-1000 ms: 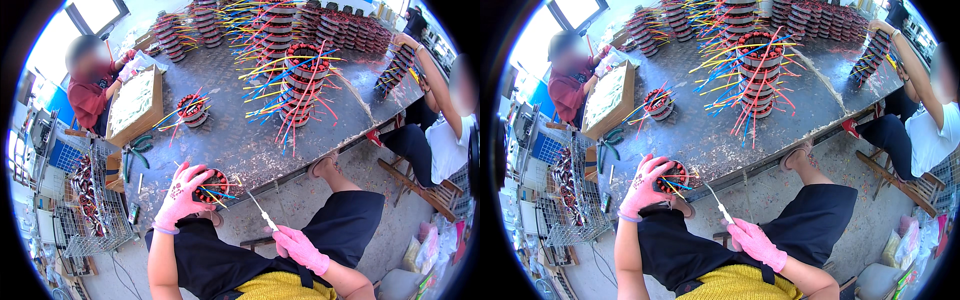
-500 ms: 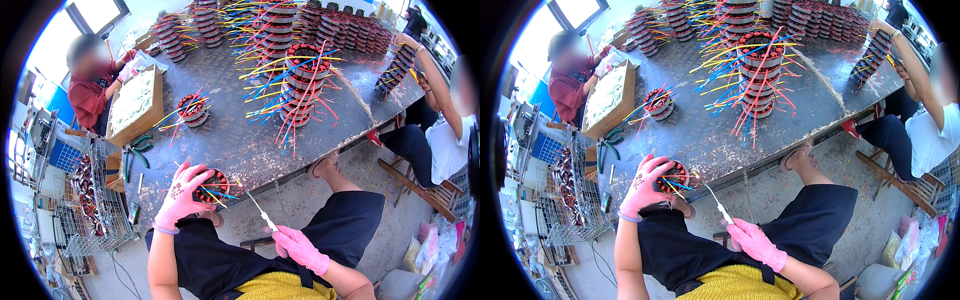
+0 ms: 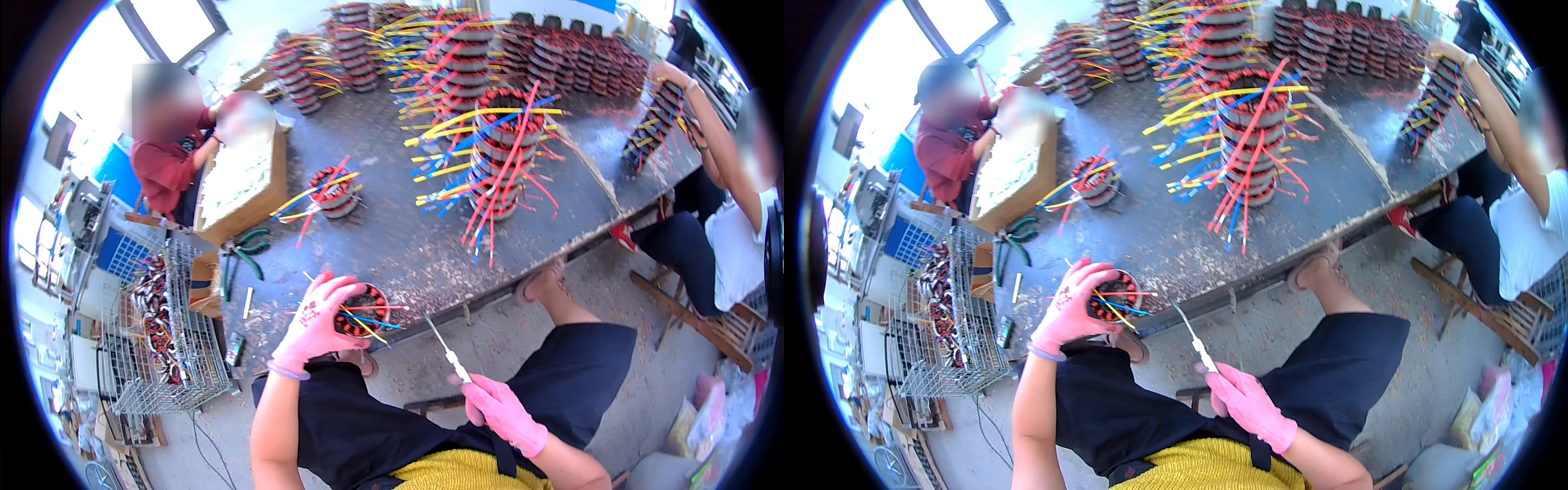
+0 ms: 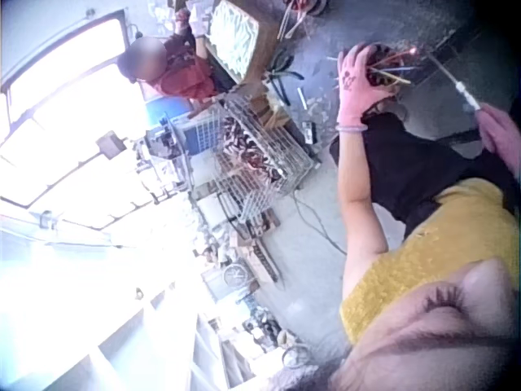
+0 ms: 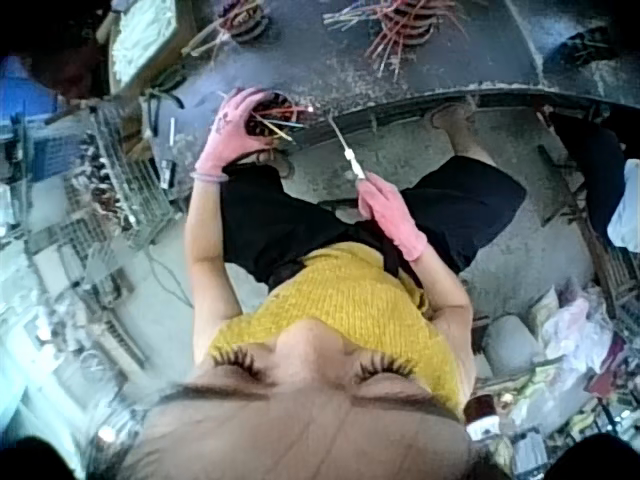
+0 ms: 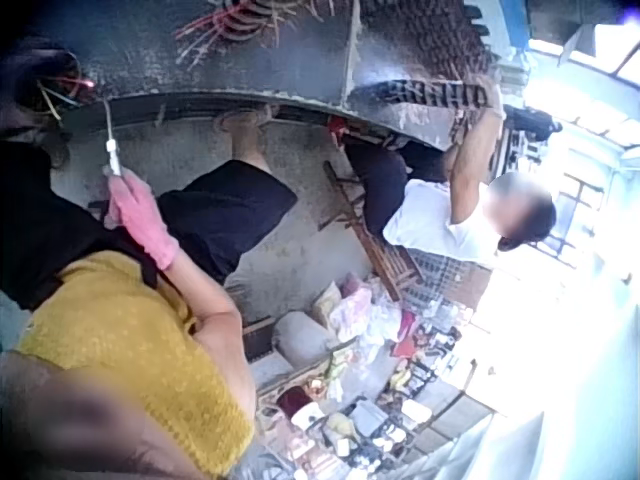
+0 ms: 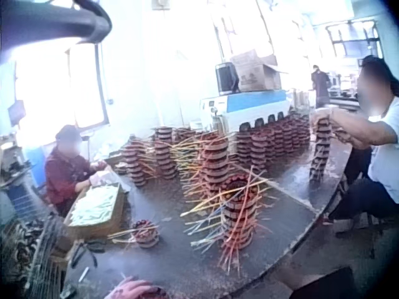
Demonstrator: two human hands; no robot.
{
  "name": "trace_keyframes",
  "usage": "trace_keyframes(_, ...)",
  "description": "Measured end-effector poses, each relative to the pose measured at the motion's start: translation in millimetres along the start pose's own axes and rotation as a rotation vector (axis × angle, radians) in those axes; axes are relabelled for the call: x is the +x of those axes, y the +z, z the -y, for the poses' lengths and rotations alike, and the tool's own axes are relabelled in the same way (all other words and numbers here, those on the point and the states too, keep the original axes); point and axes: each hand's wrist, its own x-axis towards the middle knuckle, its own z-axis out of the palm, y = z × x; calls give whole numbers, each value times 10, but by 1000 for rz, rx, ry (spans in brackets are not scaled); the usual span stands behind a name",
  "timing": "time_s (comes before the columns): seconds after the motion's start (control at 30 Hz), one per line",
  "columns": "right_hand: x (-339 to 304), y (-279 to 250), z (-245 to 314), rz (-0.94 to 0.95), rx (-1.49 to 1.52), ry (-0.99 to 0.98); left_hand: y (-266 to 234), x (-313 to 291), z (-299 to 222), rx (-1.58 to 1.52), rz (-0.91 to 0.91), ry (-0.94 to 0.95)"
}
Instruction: The person uses a lighter to burn insulation from the tips of wires on motor stators. They pick up stators one by one, apply heat to the wire ends, and then place them back into a pile on the work table.
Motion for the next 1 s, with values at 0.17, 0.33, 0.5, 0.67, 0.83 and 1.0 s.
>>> trace_keyframes(0.17, -195, -114, 99, -80, -100, -79, -150, 77, 35, -80, -112, -27)
trace_keyframes(0.33, -371, -211, 251, -254, -157, -244, -698, 716, 265, -11, -339, -150)
trace_keyframes(0.5, -410, -350, 278, -282, -132, -275, -810, 1203, 773, 99, -412, -308)
trace_keyframes(0.67, -460, -467, 259, -301, -114, -289, -612, 1529, 944, 149, -387, -338)
trace_keyframes(0.83, -463, -465, 304, -323, -97, -278, -479, 1575, 1005, 164, -368, -345)
trace_keyframes(1.0, -449, -479, 291, -305, -113, -318, -570, 1558, 992, 118, -320, -334)
